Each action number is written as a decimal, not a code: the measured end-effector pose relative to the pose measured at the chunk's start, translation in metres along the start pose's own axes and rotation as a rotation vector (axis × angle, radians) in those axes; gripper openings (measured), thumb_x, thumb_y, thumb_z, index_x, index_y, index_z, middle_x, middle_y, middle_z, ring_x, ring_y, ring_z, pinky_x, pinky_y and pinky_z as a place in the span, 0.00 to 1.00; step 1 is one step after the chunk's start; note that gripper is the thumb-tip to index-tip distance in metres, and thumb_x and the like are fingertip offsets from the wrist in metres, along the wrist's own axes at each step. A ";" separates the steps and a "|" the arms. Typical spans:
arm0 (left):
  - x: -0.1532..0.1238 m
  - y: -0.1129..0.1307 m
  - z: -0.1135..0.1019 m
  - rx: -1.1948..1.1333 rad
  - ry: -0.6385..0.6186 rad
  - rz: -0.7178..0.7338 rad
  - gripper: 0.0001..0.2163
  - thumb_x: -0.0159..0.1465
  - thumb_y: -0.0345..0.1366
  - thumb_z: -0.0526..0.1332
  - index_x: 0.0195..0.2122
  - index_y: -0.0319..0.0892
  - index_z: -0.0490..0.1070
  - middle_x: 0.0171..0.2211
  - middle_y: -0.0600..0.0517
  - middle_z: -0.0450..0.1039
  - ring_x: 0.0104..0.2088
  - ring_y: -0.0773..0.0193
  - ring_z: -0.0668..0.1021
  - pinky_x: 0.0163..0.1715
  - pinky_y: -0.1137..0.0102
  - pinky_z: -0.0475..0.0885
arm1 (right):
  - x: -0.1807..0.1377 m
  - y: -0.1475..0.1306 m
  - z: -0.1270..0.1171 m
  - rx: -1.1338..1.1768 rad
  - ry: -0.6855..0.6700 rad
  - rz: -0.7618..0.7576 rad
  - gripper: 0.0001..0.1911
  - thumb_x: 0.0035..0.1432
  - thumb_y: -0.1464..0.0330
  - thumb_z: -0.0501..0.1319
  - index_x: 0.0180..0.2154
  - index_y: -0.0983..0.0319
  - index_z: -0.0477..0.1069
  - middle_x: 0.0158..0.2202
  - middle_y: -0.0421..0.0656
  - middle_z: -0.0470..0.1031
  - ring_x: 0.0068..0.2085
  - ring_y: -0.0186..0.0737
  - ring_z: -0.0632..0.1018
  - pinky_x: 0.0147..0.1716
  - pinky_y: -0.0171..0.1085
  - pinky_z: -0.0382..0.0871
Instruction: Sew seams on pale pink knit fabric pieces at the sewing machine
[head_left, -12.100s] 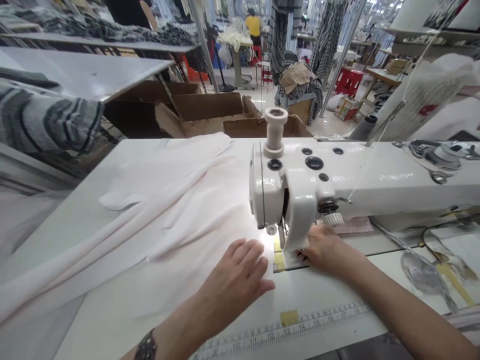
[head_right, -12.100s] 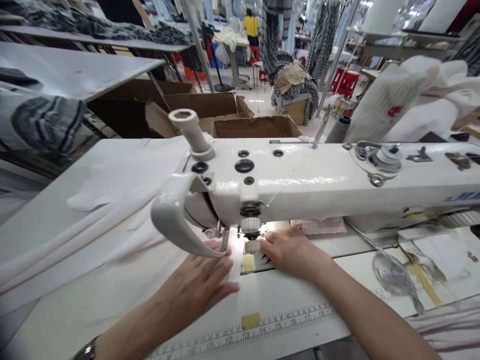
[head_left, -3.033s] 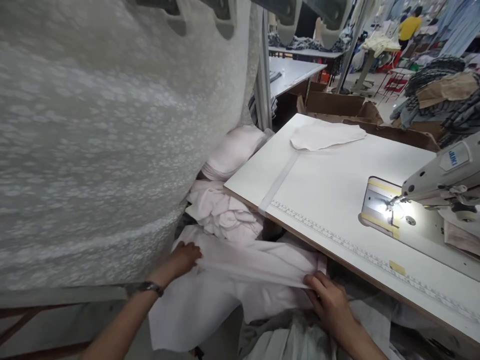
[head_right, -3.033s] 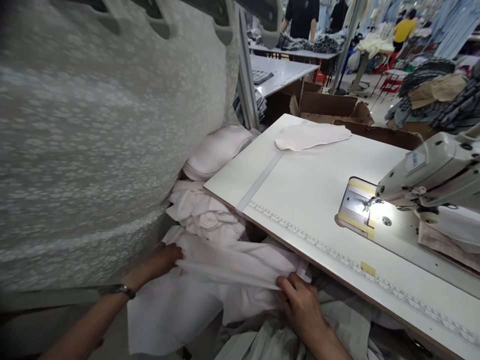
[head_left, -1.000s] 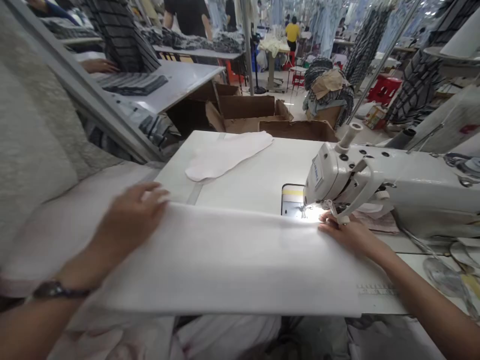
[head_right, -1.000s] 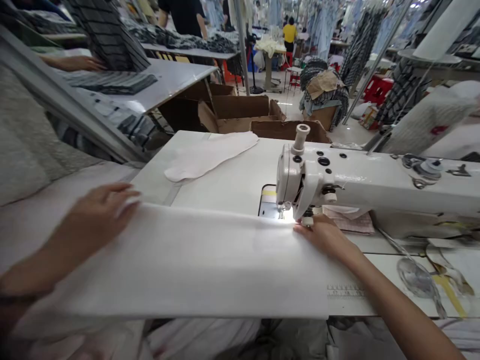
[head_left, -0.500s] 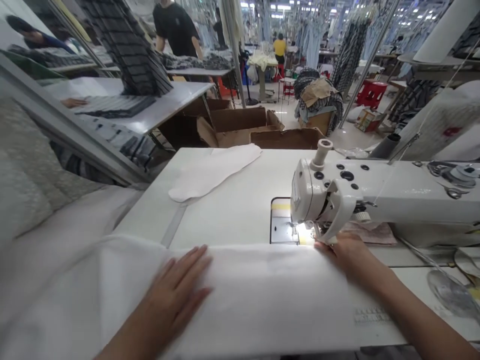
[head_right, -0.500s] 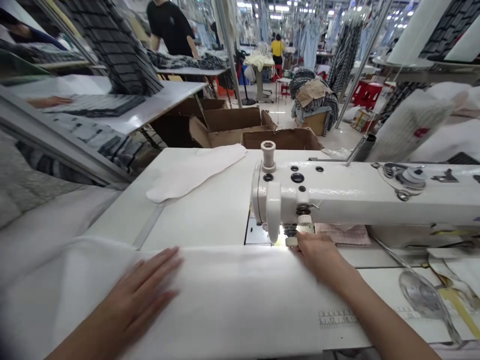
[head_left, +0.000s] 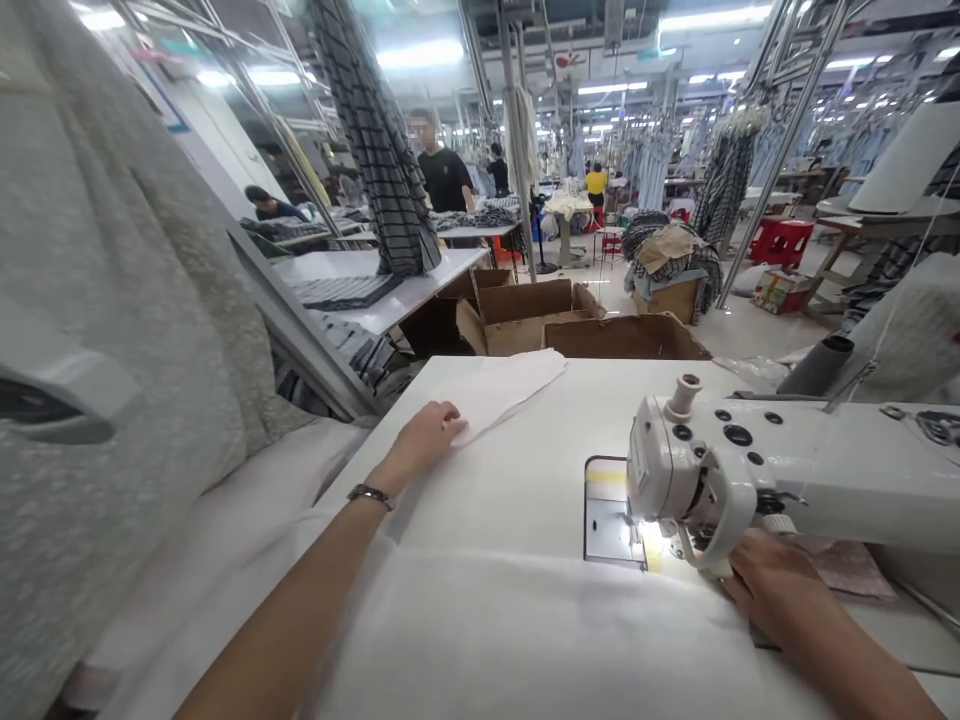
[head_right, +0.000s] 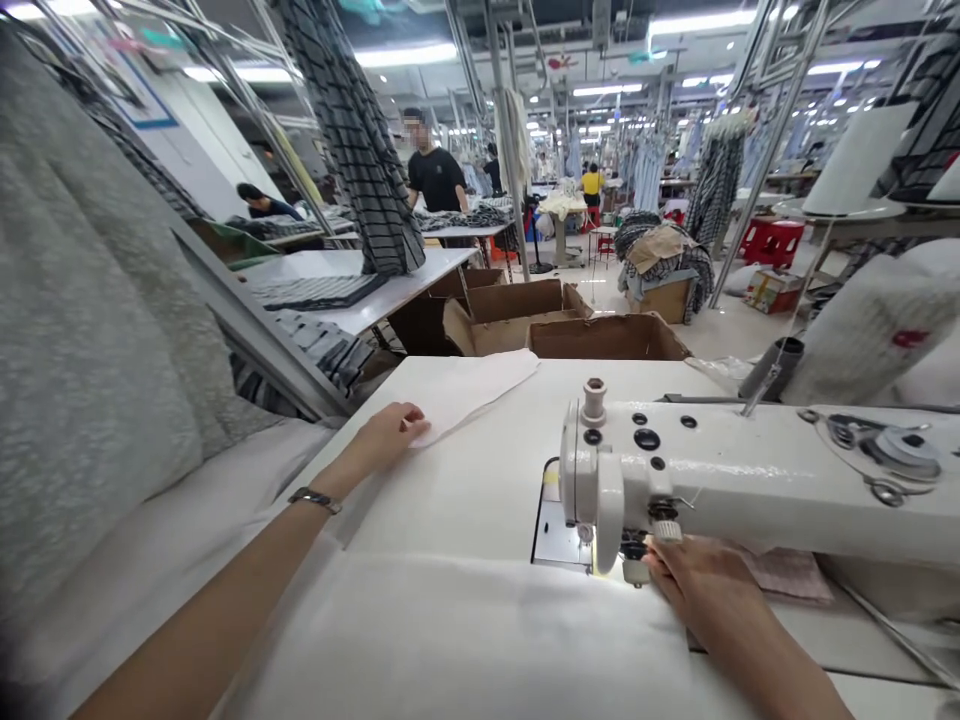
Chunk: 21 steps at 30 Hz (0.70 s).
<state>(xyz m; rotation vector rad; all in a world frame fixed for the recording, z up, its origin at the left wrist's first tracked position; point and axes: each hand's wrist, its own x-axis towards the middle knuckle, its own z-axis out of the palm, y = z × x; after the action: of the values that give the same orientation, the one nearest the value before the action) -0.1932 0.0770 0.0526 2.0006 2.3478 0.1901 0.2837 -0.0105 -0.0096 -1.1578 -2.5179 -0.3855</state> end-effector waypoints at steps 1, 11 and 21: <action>0.000 0.003 0.001 0.009 -0.020 0.023 0.12 0.67 0.41 0.60 0.46 0.39 0.70 0.46 0.47 0.73 0.43 0.60 0.77 0.43 0.59 0.75 | -0.002 0.002 0.002 0.013 -0.005 -0.034 0.12 0.63 0.68 0.52 0.33 0.57 0.73 0.25 0.41 0.78 0.23 0.39 0.78 0.23 0.33 0.66; 0.009 0.033 -0.012 0.131 0.032 0.052 0.12 0.68 0.41 0.60 0.48 0.39 0.70 0.45 0.48 0.73 0.41 0.61 0.77 0.42 0.60 0.76 | 0.003 -0.002 -0.001 0.028 0.010 -0.041 0.11 0.65 0.69 0.50 0.33 0.57 0.69 0.24 0.39 0.76 0.23 0.39 0.78 0.22 0.34 0.65; -0.083 0.073 -0.136 0.195 0.268 0.257 0.13 0.66 0.36 0.47 0.39 0.48 0.72 0.40 0.47 0.72 0.39 0.51 0.78 0.40 0.57 0.73 | 0.011 -0.050 -0.070 0.380 -0.072 0.016 0.12 0.69 0.68 0.49 0.35 0.58 0.69 0.28 0.40 0.74 0.26 0.37 0.77 0.25 0.33 0.67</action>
<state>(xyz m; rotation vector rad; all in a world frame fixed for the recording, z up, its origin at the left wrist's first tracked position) -0.1246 -0.0017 0.1937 2.5154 2.3252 0.2643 0.2524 -0.0610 0.0532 -1.0529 -2.4929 0.1390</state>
